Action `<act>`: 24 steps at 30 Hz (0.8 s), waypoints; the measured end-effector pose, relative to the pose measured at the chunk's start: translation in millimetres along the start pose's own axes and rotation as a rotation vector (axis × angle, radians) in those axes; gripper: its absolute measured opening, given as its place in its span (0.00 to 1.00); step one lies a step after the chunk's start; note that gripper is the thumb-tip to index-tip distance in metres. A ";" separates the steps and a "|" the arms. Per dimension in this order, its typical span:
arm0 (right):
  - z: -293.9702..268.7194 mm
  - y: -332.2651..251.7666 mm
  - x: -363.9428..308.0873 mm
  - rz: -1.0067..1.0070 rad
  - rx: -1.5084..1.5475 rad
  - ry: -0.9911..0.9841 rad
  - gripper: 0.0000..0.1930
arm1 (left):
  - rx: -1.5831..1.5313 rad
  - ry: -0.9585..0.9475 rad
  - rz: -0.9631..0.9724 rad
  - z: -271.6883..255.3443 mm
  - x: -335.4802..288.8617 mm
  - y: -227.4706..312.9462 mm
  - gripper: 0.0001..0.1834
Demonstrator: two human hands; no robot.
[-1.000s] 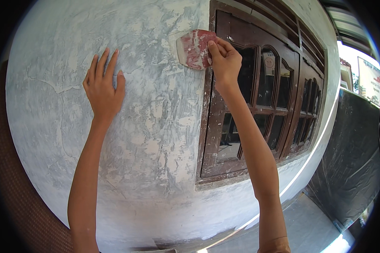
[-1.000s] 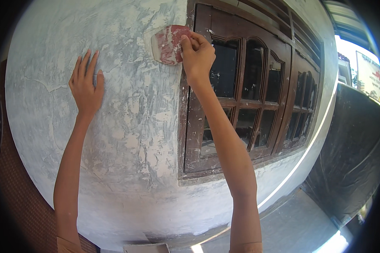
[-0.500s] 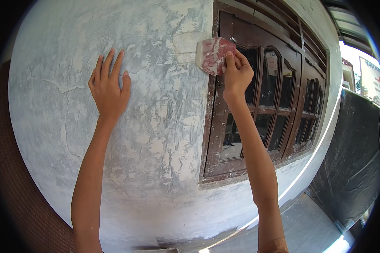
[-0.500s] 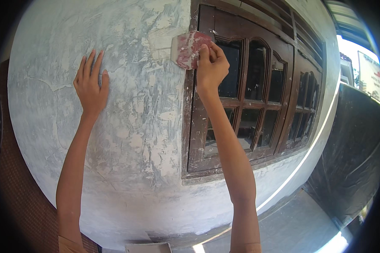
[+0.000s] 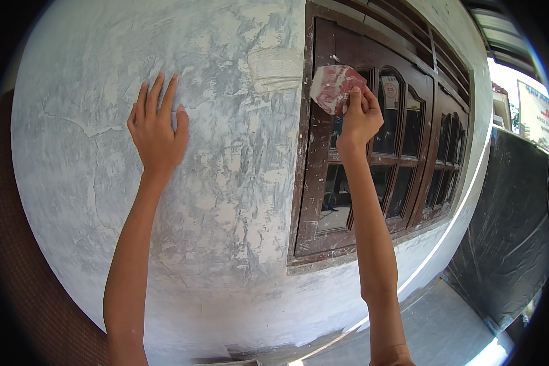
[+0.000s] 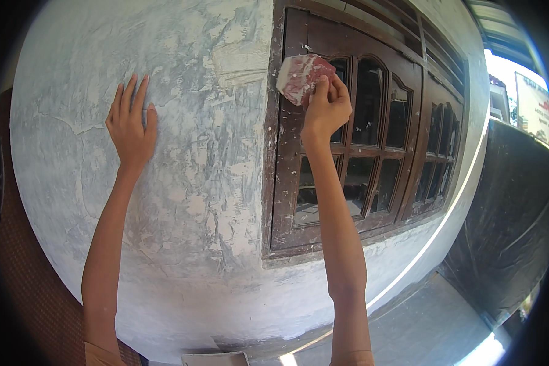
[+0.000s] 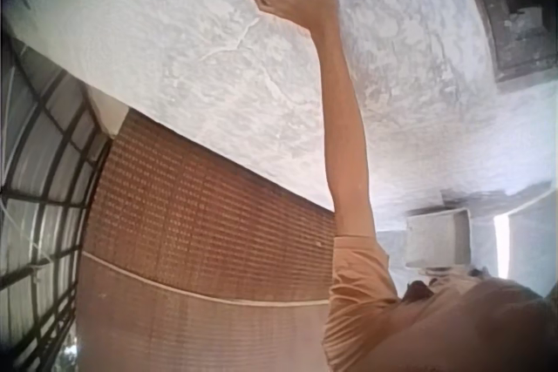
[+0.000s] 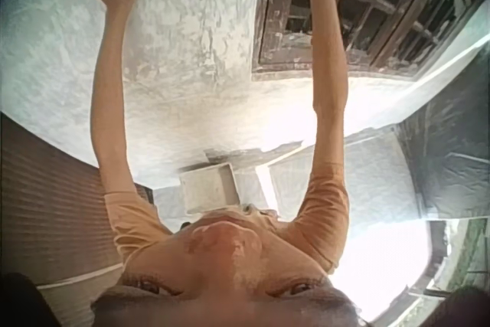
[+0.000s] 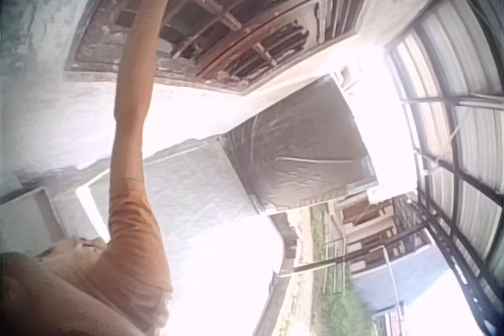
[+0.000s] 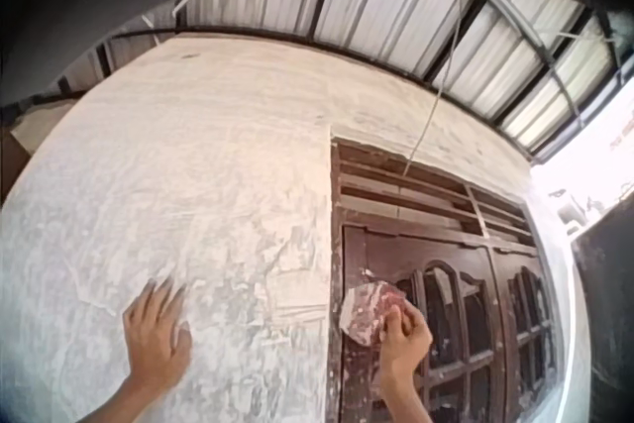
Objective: The person applies white wall filler to an exterior wall using a plastic scraper.
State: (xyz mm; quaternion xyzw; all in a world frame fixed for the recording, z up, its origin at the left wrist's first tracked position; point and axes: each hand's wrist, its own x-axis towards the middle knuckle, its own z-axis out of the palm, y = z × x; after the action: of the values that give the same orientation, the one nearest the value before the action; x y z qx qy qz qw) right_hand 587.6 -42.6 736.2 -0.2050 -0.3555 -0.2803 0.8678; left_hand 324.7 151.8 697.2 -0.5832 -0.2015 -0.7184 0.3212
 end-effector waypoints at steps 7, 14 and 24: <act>35.1 -17.5 -28.9 0.062 -0.039 -0.295 0.13 | -0.013 -0.007 0.002 2.5 -0.7 0.3 0.28; -5.7 -3.1 8.9 0.053 -0.047 0.048 0.16 | 0.005 -0.003 0.006 3.8 -1.8 0.6 0.28; -14.9 -9.8 13.7 -0.094 -0.086 0.125 0.13 | -0.024 -0.003 -0.019 1.6 -1.0 0.8 0.28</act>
State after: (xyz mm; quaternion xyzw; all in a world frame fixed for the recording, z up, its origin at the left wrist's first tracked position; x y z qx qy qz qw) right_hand 597.0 -63.0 737.9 -0.2075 -0.2974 -0.3480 0.8645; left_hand 326.5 152.4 696.5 -0.5861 -0.1991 -0.7229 0.3069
